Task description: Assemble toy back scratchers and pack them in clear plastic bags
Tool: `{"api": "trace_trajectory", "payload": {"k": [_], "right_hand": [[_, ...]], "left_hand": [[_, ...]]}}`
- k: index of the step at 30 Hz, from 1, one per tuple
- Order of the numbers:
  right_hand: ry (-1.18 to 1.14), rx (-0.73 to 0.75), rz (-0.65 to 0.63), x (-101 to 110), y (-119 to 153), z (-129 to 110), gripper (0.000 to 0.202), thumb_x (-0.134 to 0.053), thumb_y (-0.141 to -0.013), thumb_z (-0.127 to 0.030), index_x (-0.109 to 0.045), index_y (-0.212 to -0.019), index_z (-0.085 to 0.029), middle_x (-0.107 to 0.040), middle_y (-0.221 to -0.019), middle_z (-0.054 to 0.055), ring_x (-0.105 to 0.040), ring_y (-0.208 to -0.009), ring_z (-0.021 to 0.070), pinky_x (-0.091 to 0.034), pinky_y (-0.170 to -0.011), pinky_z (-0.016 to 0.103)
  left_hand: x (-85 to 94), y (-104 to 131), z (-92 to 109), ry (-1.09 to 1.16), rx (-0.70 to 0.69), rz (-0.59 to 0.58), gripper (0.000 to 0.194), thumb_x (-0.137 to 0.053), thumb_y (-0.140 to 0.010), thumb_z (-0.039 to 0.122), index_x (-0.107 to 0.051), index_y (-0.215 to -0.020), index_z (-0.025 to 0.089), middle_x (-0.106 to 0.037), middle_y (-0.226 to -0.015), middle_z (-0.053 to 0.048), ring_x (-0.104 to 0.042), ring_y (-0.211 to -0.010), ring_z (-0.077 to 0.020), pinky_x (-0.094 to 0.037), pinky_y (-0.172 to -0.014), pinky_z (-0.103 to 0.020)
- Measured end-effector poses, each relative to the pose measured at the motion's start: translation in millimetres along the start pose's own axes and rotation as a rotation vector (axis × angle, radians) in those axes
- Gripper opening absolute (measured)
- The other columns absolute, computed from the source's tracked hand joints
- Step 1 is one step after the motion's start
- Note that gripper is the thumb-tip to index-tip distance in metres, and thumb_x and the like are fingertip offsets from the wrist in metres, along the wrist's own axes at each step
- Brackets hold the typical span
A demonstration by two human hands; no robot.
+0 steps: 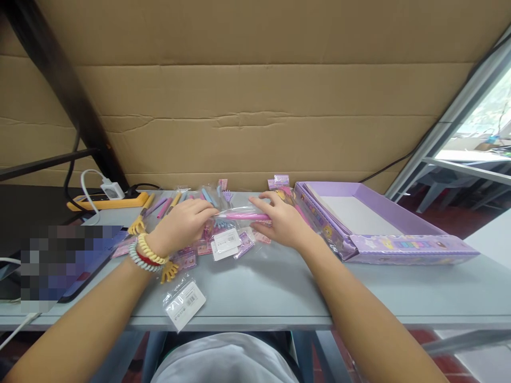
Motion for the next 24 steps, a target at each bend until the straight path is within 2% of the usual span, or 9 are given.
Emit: {"api": "trace_trajectory", "payload": {"k": [2,5,7,11,15,17,19,21,24], "right_hand": [[-0.125,0.021,0.017,0.7,-0.7,-3.6,0.045,-0.061,-0.08,-0.037,-0.054,-0.122,-0.02,-0.054,-0.118,0.014,-0.059,-0.091,0.0212,-0.05,-0.072,0.034],[-0.234,-0.001,0.025,-0.3,-2.5,-9.6,0.035,-0.06,-0.081,-0.036,-0.059,-0.112,-0.019,-0.062,-0.099,0.01,-0.059,-0.082,0.0184,-0.049,-0.068,0.031],[-0.222,-0.053,-0.004,-1.3,-3.2,-11.7,0.031,-0.059,-0.082,-0.036,-0.062,-0.107,-0.018,-0.064,-0.089,0.008,-0.058,-0.077,0.0181,-0.047,-0.064,0.03],[-0.102,-0.105,-0.131,-1.2,-3.6,-14.8,0.027,-0.055,-0.083,-0.038,-0.065,-0.097,-0.018,-0.063,-0.078,0.007,-0.056,-0.076,0.0197,-0.043,-0.065,0.03],[-0.118,-0.096,-0.329,-1.9,-3.7,-20.0,0.02,-0.048,-0.085,-0.031,-0.064,-0.083,-0.019,-0.06,-0.063,0.002,-0.049,-0.057,0.0135,-0.033,-0.054,0.025],[-0.109,-0.141,-0.343,-1.4,-4.6,-17.7,0.022,-0.045,-0.086,-0.032,-0.062,-0.081,-0.02,-0.058,-0.058,0.0,-0.047,-0.051,0.0127,-0.031,-0.052,0.025],[-0.054,-0.264,-0.275,1.1,-5.4,-7.4,0.024,-0.042,-0.087,-0.034,-0.062,-0.089,-0.02,-0.06,-0.06,0.001,-0.05,-0.053,0.0142,-0.032,-0.053,0.025],[0.063,-0.464,-0.212,5.1,-4.0,10.8,0.031,-0.041,-0.088,-0.037,-0.059,-0.106,-0.02,-0.064,-0.067,0.004,-0.056,-0.058,0.0176,-0.034,-0.054,0.027],[0.286,-0.766,-0.272,10.0,3.8,42.6,0.044,-0.038,-0.087,-0.042,-0.053,-0.119,-0.017,-0.068,-0.082,0.012,-0.062,-0.071,0.0264,-0.039,-0.055,0.031]], "left_hand": [[-2.1,-1.7,5.8,-0.063,-0.02,0.036,0.025,-0.044,-0.08,0.002,-0.061,-0.094,0.014,-0.065,-0.088,-0.006,-0.058,-0.079,-0.0187,-0.043,-0.069,-0.033],[-6.8,-3.7,11.9,-0.122,-0.025,0.091,0.022,-0.043,-0.083,0.005,-0.061,-0.092,0.014,-0.064,-0.085,-0.005,-0.057,-0.074,-0.0176,-0.041,-0.066,-0.032],[-9.2,-4.6,13.6,-0.149,-0.027,0.143,0.022,-0.043,-0.084,0.006,-0.061,-0.093,0.016,-0.064,-0.085,-0.004,-0.056,-0.074,-0.0168,-0.04,-0.066,-0.031],[-10.4,-6.3,14.9,-0.201,-0.025,0.235,0.022,-0.042,-0.086,0.008,-0.061,-0.091,0.019,-0.063,-0.081,-0.003,-0.054,-0.07,-0.0154,-0.037,-0.064,-0.03],[-9.2,-9.8,20.2,-0.2,-0.069,0.252,0.022,-0.043,-0.086,0.009,-0.062,-0.087,0.019,-0.062,-0.076,-0.001,-0.054,-0.068,-0.0146,-0.036,-0.065,-0.03],[-6.3,-11.4,21.1,-0.18,-0.055,0.283,0.022,-0.044,-0.086,0.009,-0.062,-0.092,0.019,-0.064,-0.083,-0.003,-0.057,-0.076,-0.0156,-0.038,-0.071,-0.031],[-1.6,-11.2,15.7,-0.148,0.035,0.352,0.023,-0.046,-0.085,0.013,-0.062,-0.1,0.019,-0.065,-0.099,-0.007,-0.058,-0.092,-0.0188,-0.038,-0.081,-0.035],[2.8,-7.5,1.6,-0.11,0.197,0.401,0.025,-0.048,-0.085,0.019,-0.062,-0.106,0.019,-0.062,-0.11,-0.01,-0.055,-0.105,-0.0223,-0.037,-0.087,-0.039],[3.5,5.0,-32.2,-0.109,0.504,0.32,0.027,-0.048,-0.083,0.025,-0.065,-0.102,0.018,-0.062,-0.107,-0.012,-0.056,-0.103,-0.0256,-0.037,-0.088,-0.042]]}}
Point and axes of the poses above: each hand's wrist, its own y-axis away from the middle knuckle, its own x-axis out of the back of the hand, z = x × y, the point moved 2 cm from there along -y, towards the middle knuckle
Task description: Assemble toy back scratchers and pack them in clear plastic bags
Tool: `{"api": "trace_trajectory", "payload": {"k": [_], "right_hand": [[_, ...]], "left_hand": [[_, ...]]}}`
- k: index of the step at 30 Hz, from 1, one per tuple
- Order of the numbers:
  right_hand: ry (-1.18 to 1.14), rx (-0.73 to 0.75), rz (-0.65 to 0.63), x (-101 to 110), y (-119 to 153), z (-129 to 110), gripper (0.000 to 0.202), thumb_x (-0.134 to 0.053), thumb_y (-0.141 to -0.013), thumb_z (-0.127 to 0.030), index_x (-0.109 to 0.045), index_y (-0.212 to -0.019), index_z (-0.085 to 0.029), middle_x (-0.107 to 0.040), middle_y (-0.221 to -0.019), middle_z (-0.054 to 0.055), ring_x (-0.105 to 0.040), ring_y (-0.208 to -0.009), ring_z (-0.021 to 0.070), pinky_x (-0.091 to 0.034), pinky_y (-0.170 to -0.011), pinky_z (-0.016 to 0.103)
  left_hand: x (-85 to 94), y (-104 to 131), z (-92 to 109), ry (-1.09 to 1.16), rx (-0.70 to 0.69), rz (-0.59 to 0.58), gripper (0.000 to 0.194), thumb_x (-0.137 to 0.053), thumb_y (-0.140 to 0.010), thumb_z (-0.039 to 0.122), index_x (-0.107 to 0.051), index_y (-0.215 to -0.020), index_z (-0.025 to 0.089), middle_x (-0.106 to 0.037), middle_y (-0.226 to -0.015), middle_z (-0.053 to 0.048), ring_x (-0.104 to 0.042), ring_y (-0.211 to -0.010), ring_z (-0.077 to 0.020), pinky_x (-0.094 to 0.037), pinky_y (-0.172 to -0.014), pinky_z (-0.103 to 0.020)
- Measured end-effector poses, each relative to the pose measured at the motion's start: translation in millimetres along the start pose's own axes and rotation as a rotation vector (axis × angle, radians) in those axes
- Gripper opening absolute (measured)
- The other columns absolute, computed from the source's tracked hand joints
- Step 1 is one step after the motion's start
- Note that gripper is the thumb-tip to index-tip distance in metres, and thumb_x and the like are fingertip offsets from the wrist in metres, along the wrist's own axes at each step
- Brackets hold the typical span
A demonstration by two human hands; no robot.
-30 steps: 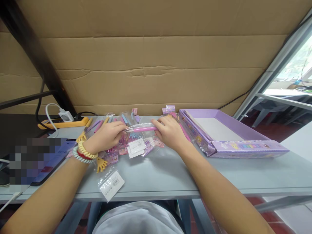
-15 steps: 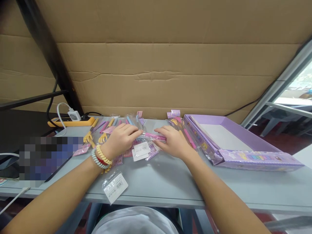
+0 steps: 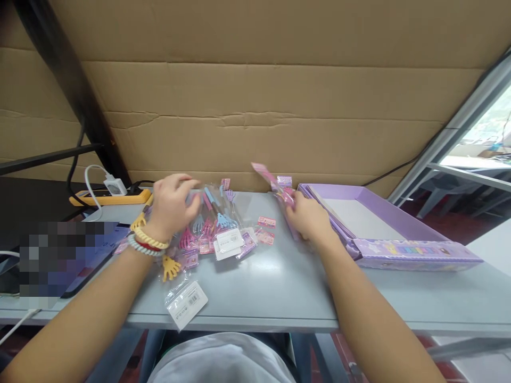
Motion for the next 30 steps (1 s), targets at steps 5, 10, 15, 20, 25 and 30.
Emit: {"api": "trace_trajectory", "payload": {"k": [5,10,15,20,25,30], "right_hand": [[0.122,-0.154,-0.137,-7.1,-10.3,24.9,0.048,-0.028,-0.088,-0.038,-0.056,-0.115,-0.01,-0.066,-0.09,0.023,-0.064,-0.081,0.0344,-0.045,-0.059,0.04],[0.178,-0.166,-0.117,-5.0,-5.6,22.2,0.049,-0.038,-0.084,-0.039,-0.053,-0.127,-0.019,-0.062,-0.102,0.023,-0.063,-0.085,0.0367,-0.046,-0.062,0.045],[0.278,-0.075,-0.095,-10.2,-3.3,16.2,0.053,-0.039,-0.083,-0.047,-0.06,-0.116,-0.012,-0.058,-0.112,0.025,-0.049,-0.11,0.0418,-0.041,-0.082,0.053],[0.238,0.065,-0.116,-15.4,-4.1,12.4,0.049,-0.037,-0.086,-0.043,-0.055,-0.124,-0.019,-0.051,-0.131,0.017,-0.044,-0.117,0.0394,-0.036,-0.09,0.055],[0.223,0.054,-0.256,-22.8,-5.2,16.5,0.047,-0.036,-0.087,-0.042,-0.06,-0.119,-0.017,-0.054,-0.129,0.019,-0.045,-0.117,0.0408,-0.035,-0.091,0.059],[0.069,0.245,0.088,-13.0,2.7,-0.3,0.058,-0.046,-0.081,-0.035,-0.04,-0.137,-0.019,-0.041,-0.14,0.019,-0.038,-0.124,0.0412,-0.036,-0.091,0.06]], "left_hand": [[-11.9,3.4,-55.6,-0.248,0.401,-0.497,0.036,-0.045,-0.077,0.033,-0.068,-0.095,0.012,-0.062,-0.1,-0.021,-0.058,-0.097,-0.0356,-0.042,-0.079,-0.046],[-15.1,7.0,-62.8,-0.227,0.513,-0.783,0.042,-0.046,-0.076,0.038,-0.068,-0.1,0.011,-0.065,-0.104,-0.023,-0.06,-0.098,-0.037,-0.046,-0.075,-0.042],[-17.4,7.6,-62.1,-0.228,0.601,-0.92,0.058,-0.046,-0.074,0.055,-0.066,-0.108,0.012,-0.064,-0.111,-0.022,-0.06,-0.102,-0.0376,-0.047,-0.077,-0.042],[-25.6,12.9,-68.1,-0.174,0.572,-1.025,0.06,-0.048,-0.07,0.057,-0.067,-0.107,0.013,-0.065,-0.11,-0.021,-0.061,-0.103,-0.0344,-0.047,-0.079,-0.038],[-24.9,10.1,-72.0,-0.126,0.617,-0.883,0.036,-0.052,-0.068,0.034,-0.07,-0.09,0.013,-0.07,-0.095,-0.019,-0.064,-0.09,-0.0314,-0.046,-0.066,-0.033],[-6.8,-3.1,-60.2,0.038,0.542,-0.646,0.029,-0.051,-0.069,0.03,-0.071,-0.085,0.018,-0.07,-0.073,-0.007,-0.062,-0.073,-0.0229,-0.042,-0.061,-0.028]]}}
Point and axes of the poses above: each hand's wrist, its own y-axis away from the middle knuckle, its own x-axis out of the back of the hand, z = x × y, the point moved 2 cm from there along -y, towards the middle knuckle
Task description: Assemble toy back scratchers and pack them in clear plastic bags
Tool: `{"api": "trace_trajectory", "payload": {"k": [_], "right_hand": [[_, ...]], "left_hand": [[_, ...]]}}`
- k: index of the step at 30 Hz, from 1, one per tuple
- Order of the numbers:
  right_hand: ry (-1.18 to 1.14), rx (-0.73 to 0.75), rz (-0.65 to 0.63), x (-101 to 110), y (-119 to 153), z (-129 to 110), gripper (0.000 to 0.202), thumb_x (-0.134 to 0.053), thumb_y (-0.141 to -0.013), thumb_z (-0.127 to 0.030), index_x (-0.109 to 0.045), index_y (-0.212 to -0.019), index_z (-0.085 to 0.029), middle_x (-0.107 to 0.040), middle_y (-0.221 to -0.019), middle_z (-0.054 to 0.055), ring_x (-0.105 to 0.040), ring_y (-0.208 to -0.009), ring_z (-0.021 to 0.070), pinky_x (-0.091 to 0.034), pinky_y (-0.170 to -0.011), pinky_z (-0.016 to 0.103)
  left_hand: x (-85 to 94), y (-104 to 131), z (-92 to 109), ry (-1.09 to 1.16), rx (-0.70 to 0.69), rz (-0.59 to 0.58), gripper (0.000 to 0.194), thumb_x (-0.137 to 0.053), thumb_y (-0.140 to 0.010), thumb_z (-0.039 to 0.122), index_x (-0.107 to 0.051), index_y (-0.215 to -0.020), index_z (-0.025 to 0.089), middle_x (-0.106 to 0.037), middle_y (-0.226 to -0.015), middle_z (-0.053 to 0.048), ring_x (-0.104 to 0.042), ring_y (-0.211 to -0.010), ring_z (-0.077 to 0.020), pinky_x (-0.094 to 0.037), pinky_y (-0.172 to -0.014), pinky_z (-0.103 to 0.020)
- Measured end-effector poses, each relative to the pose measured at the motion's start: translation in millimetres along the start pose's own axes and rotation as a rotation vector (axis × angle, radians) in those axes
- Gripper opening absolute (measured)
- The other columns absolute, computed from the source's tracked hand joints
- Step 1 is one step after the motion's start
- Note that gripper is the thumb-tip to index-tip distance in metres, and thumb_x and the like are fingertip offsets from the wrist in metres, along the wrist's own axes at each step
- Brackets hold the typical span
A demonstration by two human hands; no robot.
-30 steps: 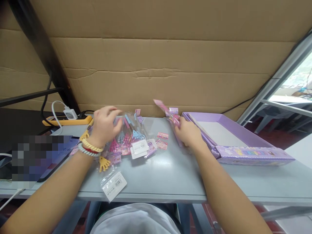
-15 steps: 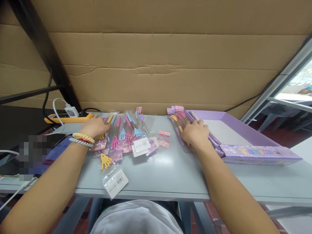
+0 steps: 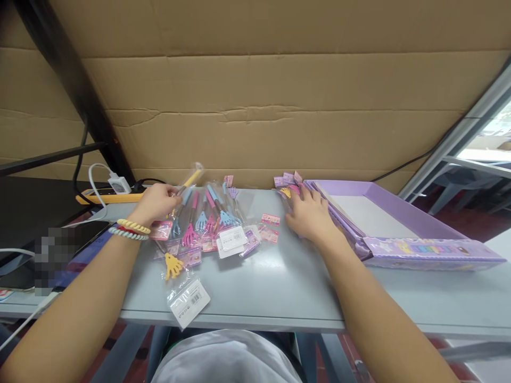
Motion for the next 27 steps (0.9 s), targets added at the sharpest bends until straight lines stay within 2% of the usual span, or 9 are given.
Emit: {"api": "trace_trajectory", "payload": {"k": [2,6,9,12,14,16,18,21,27], "right_hand": [[-0.092,0.179,0.201,11.6,3.9,-16.7,0.061,-0.048,-0.081,-0.032,-0.036,-0.139,-0.016,-0.037,-0.142,0.02,-0.034,-0.129,0.0389,-0.035,-0.095,0.059],[-0.172,0.451,0.402,32.1,14.5,-48.1,0.057,-0.047,-0.084,-0.032,-0.037,-0.138,-0.018,-0.038,-0.142,0.017,-0.03,-0.134,0.0347,-0.032,-0.1,0.054],[-0.145,0.567,0.357,36.2,20.3,-58.2,0.04,-0.045,-0.087,-0.032,-0.054,-0.123,-0.017,-0.06,-0.119,0.015,-0.053,-0.114,0.0302,-0.041,-0.089,0.043],[-0.11,0.602,0.182,31.9,21.2,-55.0,0.029,-0.041,-0.089,-0.029,-0.063,-0.104,-0.019,-0.069,-0.082,0.008,-0.062,-0.072,0.0197,-0.041,-0.063,0.03],[-0.085,0.465,0.139,30.2,17.4,-45.6,0.028,-0.039,-0.09,-0.028,-0.064,-0.099,-0.02,-0.069,-0.081,0.006,-0.061,-0.068,0.0185,-0.036,-0.055,0.028],[-0.052,0.218,0.13,30.0,10.7,-30.7,0.029,-0.036,-0.09,-0.029,-0.062,-0.096,-0.02,-0.068,-0.085,0.008,-0.061,-0.071,0.0209,-0.034,-0.055,0.029],[-0.01,-0.055,0.056,28.7,4.0,-12.1,0.031,-0.033,-0.091,-0.031,-0.061,-0.094,-0.018,-0.067,-0.079,0.011,-0.06,-0.066,0.0227,-0.033,-0.053,0.03],[0.041,-0.329,-0.099,25.2,-1.4,14.0,0.033,-0.037,-0.089,-0.036,-0.059,-0.097,-0.013,-0.063,-0.072,0.016,-0.057,-0.059,0.0245,-0.033,-0.05,0.031],[0.042,-0.413,-0.03,27.1,-0.6,31.3,0.043,-0.041,-0.088,-0.043,-0.056,-0.111,-0.009,-0.061,-0.088,0.024,-0.06,-0.074,0.0313,-0.038,-0.057,0.036]], "left_hand": [[8.8,9.7,12.5,0.086,-0.175,0.053,0.035,-0.05,-0.072,0.032,-0.07,-0.098,0.019,-0.069,-0.075,-0.003,-0.059,-0.068,-0.0183,-0.041,-0.061,-0.026],[11.9,36.0,40.8,0.268,-0.577,-0.231,0.032,-0.051,-0.079,0.034,-0.069,-0.101,0.021,-0.068,-0.075,0.0,-0.055,-0.062,-0.0121,-0.042,-0.058,-0.024],[6.8,50.6,56.5,0.334,-0.791,-0.33,0.026,-0.052,-0.082,0.031,-0.069,-0.1,0.021,-0.069,-0.083,-0.001,-0.059,-0.069,-0.0119,-0.045,-0.064,-0.024],[1.6,52.8,63.4,0.281,-0.892,-0.126,0.026,-0.052,-0.084,0.029,-0.067,-0.103,0.02,-0.068,-0.092,-0.005,-0.061,-0.081,-0.0145,-0.047,-0.076,-0.029],[1.3,47.1,60.5,0.227,-0.828,0.15,0.031,-0.055,-0.083,0.033,-0.065,-0.107,0.017,-0.065,-0.103,-0.008,-0.059,-0.096,-0.019,-0.045,-0.086,-0.035],[2.6,36.9,50.1,0.201,-0.636,0.398,0.037,-0.055,-0.082,0.036,-0.062,-0.11,0.014,-0.061,-0.113,-0.011,-0.055,-0.107,-0.0221,-0.042,-0.093,-0.037],[1.6,23.5,33.9,0.179,-0.384,0.462,0.036,-0.051,-0.082,0.035,-0.062,-0.109,0.013,-0.061,-0.112,-0.012,-0.056,-0.105,-0.022,-0.044,-0.091,-0.035],[-7.5,3.7,9.3,0.042,-0.099,0.238,0.034,-0.05,-0.078,0.033,-0.065,-0.102,0.014,-0.067,-0.101,-0.012,-0.06,-0.097,-0.0258,-0.046,-0.086,-0.036],[-21.3,-2.4,-3.1,-0.186,0.086,-0.053,0.039,-0.046,-0.077,0.035,-0.066,-0.102,0.013,-0.067,-0.106,-0.02,-0.061,-0.1,-0.0341,-0.047,-0.078,-0.04]]}}
Point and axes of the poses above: each hand's wrist, its own y-axis away from the middle knuckle, its own x-axis out of the back of the hand, z = x × y, the point moved 2 cm from there along -y, towards the middle knuckle
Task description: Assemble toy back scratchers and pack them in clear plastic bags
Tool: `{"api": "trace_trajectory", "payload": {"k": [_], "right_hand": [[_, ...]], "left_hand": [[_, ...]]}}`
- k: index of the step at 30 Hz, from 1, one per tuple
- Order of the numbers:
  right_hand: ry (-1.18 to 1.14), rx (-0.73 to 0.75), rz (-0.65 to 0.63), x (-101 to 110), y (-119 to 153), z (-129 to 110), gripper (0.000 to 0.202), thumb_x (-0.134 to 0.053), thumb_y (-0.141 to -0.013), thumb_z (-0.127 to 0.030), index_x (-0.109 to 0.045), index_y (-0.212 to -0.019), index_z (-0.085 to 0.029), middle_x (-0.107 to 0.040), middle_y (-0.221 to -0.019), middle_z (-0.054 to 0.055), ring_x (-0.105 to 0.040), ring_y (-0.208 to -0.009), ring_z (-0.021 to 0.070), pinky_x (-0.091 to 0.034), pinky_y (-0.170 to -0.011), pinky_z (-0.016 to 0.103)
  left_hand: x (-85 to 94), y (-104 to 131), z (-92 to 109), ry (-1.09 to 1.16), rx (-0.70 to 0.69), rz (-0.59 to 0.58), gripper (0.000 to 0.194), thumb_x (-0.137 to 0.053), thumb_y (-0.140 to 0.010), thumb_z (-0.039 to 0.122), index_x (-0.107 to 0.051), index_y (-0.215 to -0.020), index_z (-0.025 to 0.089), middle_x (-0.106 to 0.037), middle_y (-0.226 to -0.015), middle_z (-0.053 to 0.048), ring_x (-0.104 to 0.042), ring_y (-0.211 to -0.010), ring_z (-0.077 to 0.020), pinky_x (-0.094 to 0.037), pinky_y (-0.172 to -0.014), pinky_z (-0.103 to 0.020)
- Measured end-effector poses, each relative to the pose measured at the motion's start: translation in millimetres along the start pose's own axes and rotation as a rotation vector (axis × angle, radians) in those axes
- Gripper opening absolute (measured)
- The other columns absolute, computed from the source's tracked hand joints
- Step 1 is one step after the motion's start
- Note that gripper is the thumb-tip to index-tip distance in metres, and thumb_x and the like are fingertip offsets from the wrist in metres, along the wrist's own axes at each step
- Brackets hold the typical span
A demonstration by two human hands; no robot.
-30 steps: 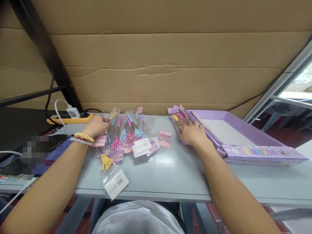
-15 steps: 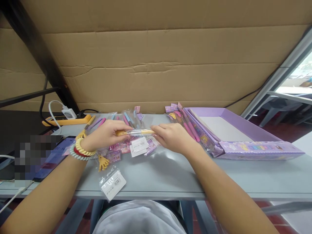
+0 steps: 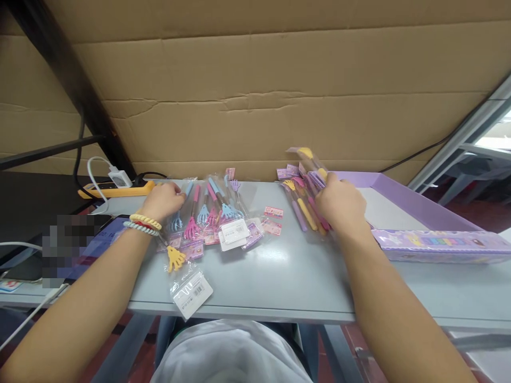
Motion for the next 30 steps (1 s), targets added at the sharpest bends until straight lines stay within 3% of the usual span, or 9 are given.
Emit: {"api": "trace_trajectory", "payload": {"k": [4,8,11,14,17,20,25,27,30], "right_hand": [[0.062,0.039,0.023,-3.0,0.3,-1.5,0.039,-0.046,-0.085,-0.041,-0.062,-0.104,-0.011,-0.059,-0.083,0.021,-0.059,-0.066,0.0269,-0.038,-0.053,0.035],[0.107,0.048,-0.223,-12.8,0.9,-7.2,0.027,-0.051,-0.081,-0.036,-0.067,-0.084,-0.014,-0.057,-0.082,0.019,-0.058,-0.062,0.0257,-0.04,-0.052,0.038],[0.11,0.031,-0.312,-17.6,2.7,-11.9,0.033,-0.046,-0.083,-0.034,-0.064,-0.1,-0.012,-0.057,-0.097,0.024,-0.061,-0.08,0.0342,-0.043,-0.06,0.043],[0.072,0.06,-0.259,-23.4,2.6,-13.3,0.054,-0.04,-0.085,-0.046,-0.052,-0.122,-0.009,-0.054,-0.109,0.028,-0.055,-0.099,0.0425,-0.045,-0.07,0.049],[0.017,0.127,-0.096,-27.0,2.3,-14.5,0.067,-0.045,-0.081,-0.055,-0.044,-0.13,-0.009,-0.051,-0.118,0.027,-0.048,-0.109,0.0449,-0.045,-0.076,0.054],[-0.097,0.319,0.167,-19.2,8.6,-24.5,0.068,-0.047,-0.081,-0.049,-0.038,-0.136,-0.009,-0.047,-0.125,0.025,-0.044,-0.115,0.0417,-0.042,-0.087,0.055],[-0.2,0.648,0.508,7.7,34.0,-51.6,0.068,-0.051,-0.082,-0.035,-0.027,-0.143,-0.015,-0.034,-0.14,0.021,-0.03,-0.131,0.0384,-0.032,-0.099,0.056],[-0.185,0.754,0.52,11.1,42.1,-58.7,0.068,-0.053,-0.081,-0.032,-0.029,-0.143,-0.017,-0.037,-0.14,0.018,-0.029,-0.132,0.0386,-0.032,-0.098,0.056],[-0.149,0.91,0.333,3.5,47.8,-62.7,0.059,-0.049,-0.083,-0.026,-0.035,-0.14,-0.018,-0.059,-0.118,0.014,-0.052,-0.112,0.0321,-0.043,-0.088,0.044]], "left_hand": [[-2.6,7.1,4.9,-0.116,0.017,-0.133,0.053,-0.047,-0.075,0.046,-0.063,-0.11,0.009,-0.064,-0.111,-0.023,-0.06,-0.1,-0.0375,-0.047,-0.075,-0.043],[-9.4,3.2,3.2,-0.139,-0.046,-0.175,0.05,-0.05,-0.072,0.042,-0.063,-0.11,0.012,-0.065,-0.111,-0.02,-0.061,-0.098,-0.0327,-0.048,-0.073,-0.037],[-14.5,-2.5,0.1,-0.071,-0.039,-0.185,0.037,-0.053,-0.069,0.035,-0.068,-0.095,0.014,-0.069,-0.096,-0.017,-0.064,-0.088,-0.028,-0.046,-0.065,-0.032],[-15.0,-5.2,-1.2,0.016,-0.014,-0.156,0.025,-0.053,-0.069,0.035,-0.068,-0.074,0.016,-0.069,-0.077,-0.014,-0.064,-0.075,-0.0253,-0.042,-0.057,-0.03],[-9.0,-3.4,1.5,0.163,-0.029,-0.033,0.025,-0.051,-0.072,0.036,-0.064,-0.063,0.017,-0.062,-0.06,-0.007,-0.059,-0.063,-0.0204,-0.035,-0.052,-0.028],[2.6,5.2,12.5,0.366,-0.224,0.172,0.025,-0.047,-0.078,0.031,-0.066,-0.069,0.017,-0.055,-0.057,-0.001,-0.052,-0.058,-0.0153,-0.033,-0.053,-0.026],[16.2,36.1,46.5,0.427,-0.784,0.399,0.03,-0.044,-0.085,0.02,-0.065,-0.105,0.017,-0.06,-0.083,-0.004,-0.053,-0.075,-0.0145,-0.041,-0.067,-0.026],[14.7,49.6,60.7,0.284,-0.958,0.448,0.031,-0.044,-0.082,0.011,-0.065,-0.104,0.018,-0.06,-0.087,-0.005,-0.053,-0.08,-0.0162,-0.04,-0.07,-0.029],[9.6,62.6,74.9,0.111,-1.035,0.51,0.033,-0.045,-0.081,0.006,-0.064,-0.102,0.021,-0.062,-0.086,-0.004,-0.053,-0.079,-0.0172,-0.039,-0.07,-0.031]]}}
Point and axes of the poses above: each hand's wrist, its own y-axis away from the middle knuckle, its own x-axis out of the back of the hand, z = x × y, the point moved 2 cm from there along -y, towards the middle knuckle
